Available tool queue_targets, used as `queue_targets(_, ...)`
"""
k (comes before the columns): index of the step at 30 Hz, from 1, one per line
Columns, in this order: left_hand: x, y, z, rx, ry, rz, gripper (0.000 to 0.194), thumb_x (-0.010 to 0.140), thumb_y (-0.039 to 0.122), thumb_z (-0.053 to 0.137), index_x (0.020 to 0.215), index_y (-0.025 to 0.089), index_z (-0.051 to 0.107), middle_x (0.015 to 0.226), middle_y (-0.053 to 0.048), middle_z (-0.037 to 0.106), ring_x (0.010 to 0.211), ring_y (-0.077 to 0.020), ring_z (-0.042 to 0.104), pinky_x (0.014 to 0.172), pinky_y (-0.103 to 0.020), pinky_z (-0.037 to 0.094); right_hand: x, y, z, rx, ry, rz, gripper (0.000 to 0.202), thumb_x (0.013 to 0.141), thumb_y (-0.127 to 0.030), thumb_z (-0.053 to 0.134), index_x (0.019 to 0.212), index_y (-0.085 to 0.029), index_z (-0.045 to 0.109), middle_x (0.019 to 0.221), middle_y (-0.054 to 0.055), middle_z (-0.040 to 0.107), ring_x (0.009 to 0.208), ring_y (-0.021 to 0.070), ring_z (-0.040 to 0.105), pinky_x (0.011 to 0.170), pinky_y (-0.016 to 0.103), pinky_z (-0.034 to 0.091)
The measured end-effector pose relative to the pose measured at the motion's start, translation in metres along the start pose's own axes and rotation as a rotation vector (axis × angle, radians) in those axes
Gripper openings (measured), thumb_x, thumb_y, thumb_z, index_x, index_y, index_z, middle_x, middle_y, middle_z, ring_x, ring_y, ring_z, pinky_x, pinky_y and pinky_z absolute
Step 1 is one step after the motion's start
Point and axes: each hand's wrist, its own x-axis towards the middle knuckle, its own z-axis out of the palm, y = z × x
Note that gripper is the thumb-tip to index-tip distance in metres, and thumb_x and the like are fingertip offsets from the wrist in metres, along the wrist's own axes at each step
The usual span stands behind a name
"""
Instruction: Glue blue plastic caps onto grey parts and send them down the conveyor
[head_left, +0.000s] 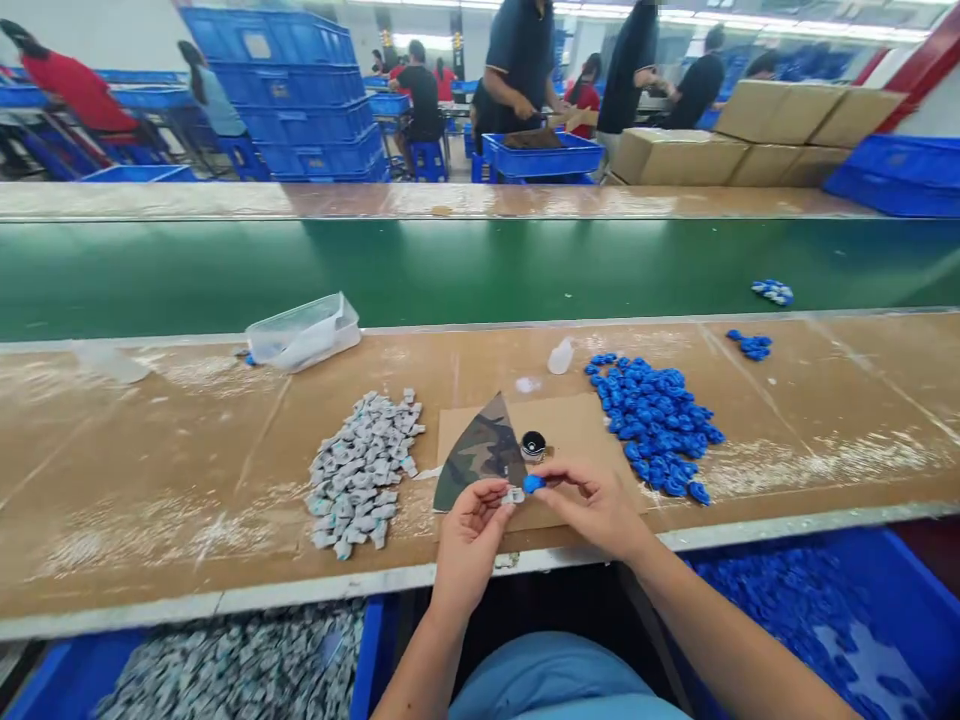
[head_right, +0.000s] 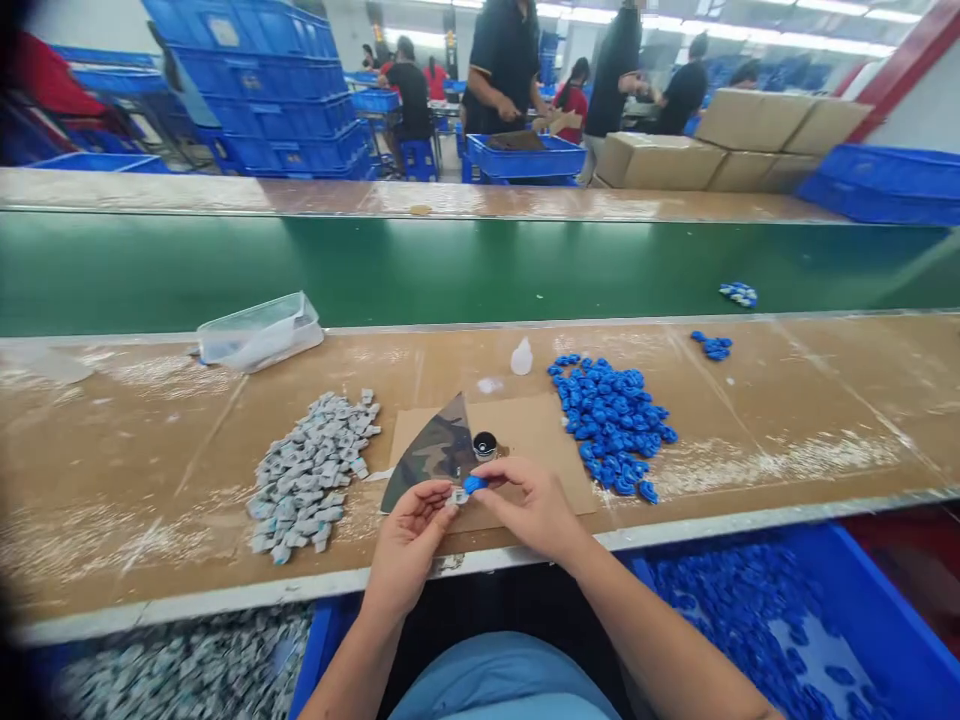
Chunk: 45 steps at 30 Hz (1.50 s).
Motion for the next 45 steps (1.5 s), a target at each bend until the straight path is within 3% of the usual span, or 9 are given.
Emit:
queue_targets(9,-0.003,-0.005,-0.005,0.029,-0.022,0.022,0.031,0.065,0.034,0.077,0.089,0.018,0.067,0.089,-0.007,0.071,0.089,-0.0181,0.067,0.085,-0.031,0.053,-0.005,0.004,0.005,-0.114,-0.127,-0.118,0.015,0.087,-0.026,0.060,0.097,-0.021,0.071,0.091,0.005,0.074,0.087,0.0168,0.068,0.081,0.029,0.054)
queue_targets(15,-0.004,-0.006,-0.006,0.057,-0.072,0.030,0.030,0.067,0.033,0.076,0.091,0.018,0.067,0.086,-0.006,0.070,0.085,-0.0168,0.067,0.081,-0.029,0.054,0.000,0.009,-0.002,-0.155,-0.247,-0.163,0.017,0.088,-0.031,0.062,0.093,-0.020,0.073,0.081,0.005,0.072,0.074,0.0146,0.065,0.068,0.025,0.052)
queue_targets(25,-0.003,-0.003,-0.008,0.103,-0.147,-0.043,0.027,0.066,0.031,0.076,0.087,0.018,0.064,0.078,-0.004,0.070,0.075,-0.0144,0.066,0.071,-0.025,0.054,-0.004,0.020,0.001,-0.080,-0.269,-0.136,0.012,0.084,-0.031,0.067,0.087,-0.023,0.076,0.076,0.003,0.074,0.068,0.0132,0.065,0.064,0.022,0.050)
queue_targets(28,-0.003,-0.004,-0.008,0.109,-0.148,-0.055,0.029,0.066,0.033,0.076,0.089,0.018,0.064,0.080,-0.004,0.071,0.077,-0.0158,0.067,0.074,-0.027,0.055,-0.009,0.024,0.008,-0.063,-0.188,-0.112,0.012,0.082,-0.031,0.068,0.085,-0.023,0.077,0.074,0.003,0.075,0.066,0.0136,0.066,0.062,0.023,0.051)
queue_targets(33,-0.003,-0.006,-0.011,0.114,-0.055,-0.031,0.030,0.066,0.037,0.077,0.085,0.018,0.063,0.081,-0.004,0.070,0.080,-0.0159,0.068,0.077,-0.028,0.055,-0.020,0.027,0.026,-0.007,0.018,-0.011,0.017,0.082,-0.035,0.068,0.091,-0.022,0.077,0.080,0.005,0.076,0.069,0.0148,0.068,0.064,0.024,0.054)
queue_targets(40,-0.001,0.001,-0.005,0.123,0.029,-0.082,0.039,0.057,0.041,0.082,0.081,0.018,0.062,0.076,-0.002,0.069,0.075,-0.0140,0.067,0.073,-0.024,0.055,-0.026,0.028,0.031,-0.090,0.027,-0.057,0.024,0.085,-0.028,0.064,0.107,-0.020,0.072,0.084,0.006,0.074,0.074,0.0150,0.068,0.069,0.025,0.055)
queue_targets(45,0.003,0.007,-0.008,0.188,0.057,-0.102,0.046,0.050,0.045,0.084,0.080,0.018,0.062,0.075,-0.002,0.068,0.074,-0.0145,0.066,0.071,-0.024,0.055,-0.034,0.021,0.023,-0.155,0.010,-0.174,0.036,0.087,-0.020,0.058,0.122,-0.019,0.062,0.105,0.010,0.070,0.094,0.0169,0.067,0.083,0.027,0.054)
